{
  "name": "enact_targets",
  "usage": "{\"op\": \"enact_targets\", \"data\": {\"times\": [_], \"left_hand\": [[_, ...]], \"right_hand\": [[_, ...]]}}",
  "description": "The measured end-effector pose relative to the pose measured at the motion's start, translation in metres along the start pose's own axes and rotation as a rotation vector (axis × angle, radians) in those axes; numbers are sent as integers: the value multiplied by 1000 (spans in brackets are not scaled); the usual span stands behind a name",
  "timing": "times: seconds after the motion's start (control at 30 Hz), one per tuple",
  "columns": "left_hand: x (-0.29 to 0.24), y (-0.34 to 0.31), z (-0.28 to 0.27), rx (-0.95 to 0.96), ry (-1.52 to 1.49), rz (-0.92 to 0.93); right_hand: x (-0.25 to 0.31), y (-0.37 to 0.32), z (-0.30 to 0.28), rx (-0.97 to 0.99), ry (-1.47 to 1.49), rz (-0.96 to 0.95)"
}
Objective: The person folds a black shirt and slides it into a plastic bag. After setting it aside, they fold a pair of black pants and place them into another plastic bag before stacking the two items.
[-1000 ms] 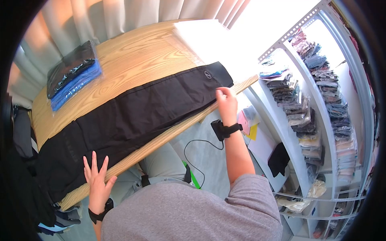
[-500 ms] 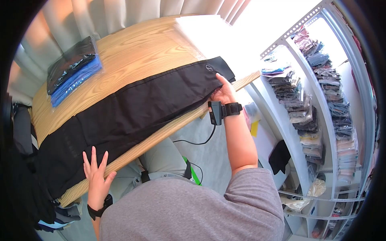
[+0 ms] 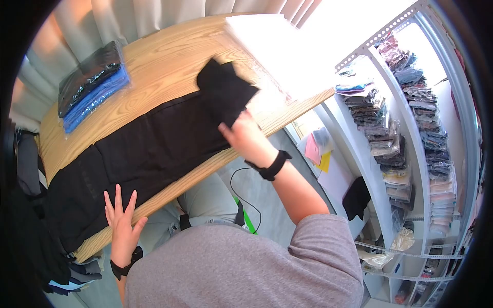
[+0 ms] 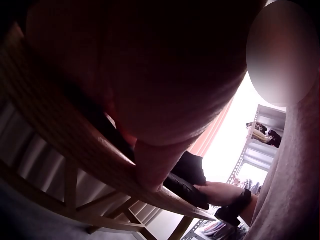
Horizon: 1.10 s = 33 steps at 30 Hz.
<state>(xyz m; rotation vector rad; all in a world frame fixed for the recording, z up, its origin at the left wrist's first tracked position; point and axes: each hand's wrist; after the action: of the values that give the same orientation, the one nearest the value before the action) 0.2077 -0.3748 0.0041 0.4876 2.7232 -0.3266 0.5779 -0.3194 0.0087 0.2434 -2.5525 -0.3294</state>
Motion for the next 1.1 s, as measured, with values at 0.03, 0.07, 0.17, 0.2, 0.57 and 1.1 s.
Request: {"op": "enact_targets", "data": {"times": [0.03, 0.07, 0.17, 0.2, 0.57, 1.1], "left_hand": [[-1, 0, 0, -15, -11, 2], [-1, 0, 0, -30, -22, 2], [0, -1, 1, -47, -25, 15], [0, -1, 1, -47, -24, 12], [1, -1, 3, -70, -38, 25], [-1, 2, 3, -60, -51, 34]], "right_hand": [[-2, -6, 15, 132, -139, 38], [0, -10, 27, 264, -278, 74], [16, -15, 29, 247, -324, 66], [16, -14, 31, 248, -322, 64], [9, -23, 11, 307, -165, -3], [15, -31, 50, -157, 2006, 666]]}}
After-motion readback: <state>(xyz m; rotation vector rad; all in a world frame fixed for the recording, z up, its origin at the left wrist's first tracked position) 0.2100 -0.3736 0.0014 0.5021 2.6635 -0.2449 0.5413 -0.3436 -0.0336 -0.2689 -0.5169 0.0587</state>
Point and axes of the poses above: each hand's wrist, its own y-axis towards the middle knuckle, its own z-axis out of the palm, x = y × z, and after that the axes turned 3 degrees about -y, right-handed
